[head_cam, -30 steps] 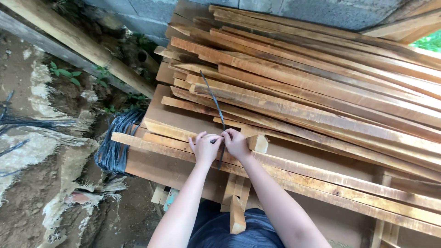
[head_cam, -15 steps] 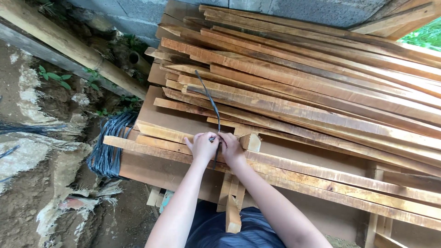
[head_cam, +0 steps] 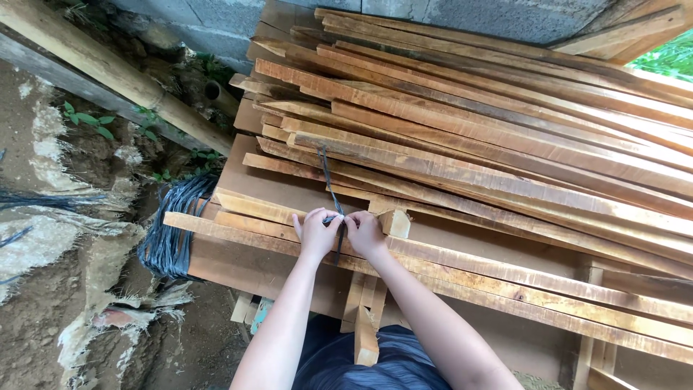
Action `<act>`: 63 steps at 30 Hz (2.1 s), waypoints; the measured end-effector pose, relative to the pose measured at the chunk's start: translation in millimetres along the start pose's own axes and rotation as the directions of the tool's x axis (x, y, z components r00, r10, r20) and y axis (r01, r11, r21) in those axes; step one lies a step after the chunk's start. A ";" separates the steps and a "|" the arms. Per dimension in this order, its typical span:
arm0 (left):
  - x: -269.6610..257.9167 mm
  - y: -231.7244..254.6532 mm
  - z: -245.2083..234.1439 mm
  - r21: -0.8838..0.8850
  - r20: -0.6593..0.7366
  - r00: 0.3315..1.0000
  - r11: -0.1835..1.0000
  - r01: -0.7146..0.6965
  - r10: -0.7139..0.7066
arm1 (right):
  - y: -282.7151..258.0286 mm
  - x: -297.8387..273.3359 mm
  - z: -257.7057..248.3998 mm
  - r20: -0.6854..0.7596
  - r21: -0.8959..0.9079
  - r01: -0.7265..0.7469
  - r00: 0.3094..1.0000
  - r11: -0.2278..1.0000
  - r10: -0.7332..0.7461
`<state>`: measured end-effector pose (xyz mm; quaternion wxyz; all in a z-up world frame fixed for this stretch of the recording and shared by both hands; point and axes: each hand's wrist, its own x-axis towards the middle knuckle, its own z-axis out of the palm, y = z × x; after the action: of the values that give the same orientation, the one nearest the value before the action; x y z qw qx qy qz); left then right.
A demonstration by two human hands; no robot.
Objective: Tying bundles of long wooden slats together using plastic strips.
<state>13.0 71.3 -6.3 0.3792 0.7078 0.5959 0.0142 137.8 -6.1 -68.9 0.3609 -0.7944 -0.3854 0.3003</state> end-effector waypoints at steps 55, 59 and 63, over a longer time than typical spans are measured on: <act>56.0 35.9 5.6 0.081 -0.011 0.976 0.973 0.217 -0.217 | -35.5 -45.7 -14.4 -0.169 0.085 0.109 0.981 0.990 -0.094; 56.6 40.5 3.9 0.097 -0.001 0.967 0.963 0.252 -0.253 | -37.0 -46.2 -18.9 -0.135 0.094 0.186 0.976 0.978 -0.173; 54.5 39.4 5.9 0.065 -0.014 0.966 0.963 0.260 -0.260 | -36.7 -53.1 -24.0 -0.076 0.079 0.159 0.985 0.984 -0.153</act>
<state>64.4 114.7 -12.2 0.3525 0.6356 0.6847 -0.0536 113.7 -42.1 -15.4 0.4297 -0.7557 -0.4207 0.2593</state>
